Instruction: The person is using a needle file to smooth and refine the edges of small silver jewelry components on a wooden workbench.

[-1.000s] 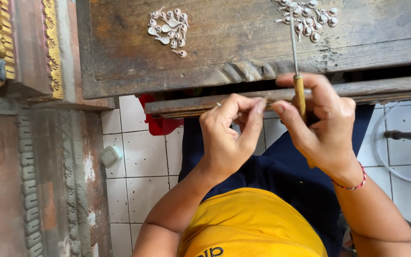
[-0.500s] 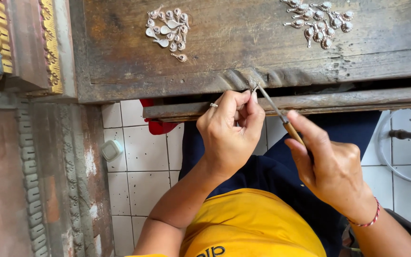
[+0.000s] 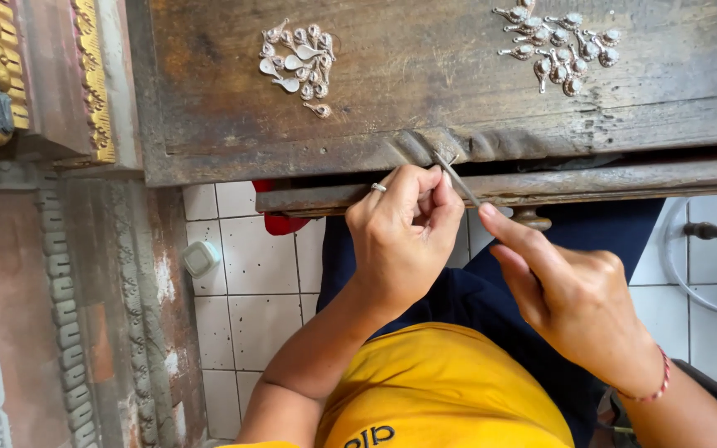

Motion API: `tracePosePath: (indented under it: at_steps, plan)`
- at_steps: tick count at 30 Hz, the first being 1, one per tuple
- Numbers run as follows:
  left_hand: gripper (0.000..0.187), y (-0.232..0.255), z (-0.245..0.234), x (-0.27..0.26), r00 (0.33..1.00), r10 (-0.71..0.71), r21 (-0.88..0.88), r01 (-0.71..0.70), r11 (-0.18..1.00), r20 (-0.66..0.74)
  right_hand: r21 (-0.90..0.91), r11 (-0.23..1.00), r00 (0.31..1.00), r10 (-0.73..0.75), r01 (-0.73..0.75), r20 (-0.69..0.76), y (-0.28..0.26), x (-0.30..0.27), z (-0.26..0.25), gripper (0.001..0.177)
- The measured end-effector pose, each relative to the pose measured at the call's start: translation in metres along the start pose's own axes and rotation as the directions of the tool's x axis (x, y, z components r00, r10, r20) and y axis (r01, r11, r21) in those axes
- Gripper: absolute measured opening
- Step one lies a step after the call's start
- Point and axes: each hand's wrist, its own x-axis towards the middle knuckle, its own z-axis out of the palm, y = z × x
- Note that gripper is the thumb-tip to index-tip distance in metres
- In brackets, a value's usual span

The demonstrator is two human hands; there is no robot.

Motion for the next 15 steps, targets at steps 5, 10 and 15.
tracePosePath:
  at_steps: [5, 10, 15]
  plan:
    - [0.013, 0.001, -0.002, 0.003, 0.999, 0.022, 0.029, -0.023, 0.999, 0.025, -0.316, 0.946, 0.988, -0.106, 0.065, -0.114, -0.001, 0.015, 0.008, 0.037]
    - [0.015, 0.003, -0.002, 0.006, 0.999, 0.040, 0.069, -0.041, 0.997, 0.009, -0.436, 0.898, 0.981, -0.131, 0.057, -0.143, -0.014, 0.014, -0.001, 0.038]
    - [0.017, 0.004, -0.004, 0.003, 0.999, 0.047, 0.102, -0.049, 0.994, 0.018, -0.461, 0.887, 0.991, -0.077, 0.019, -0.107, -0.017, 0.017, -0.003, 0.038]
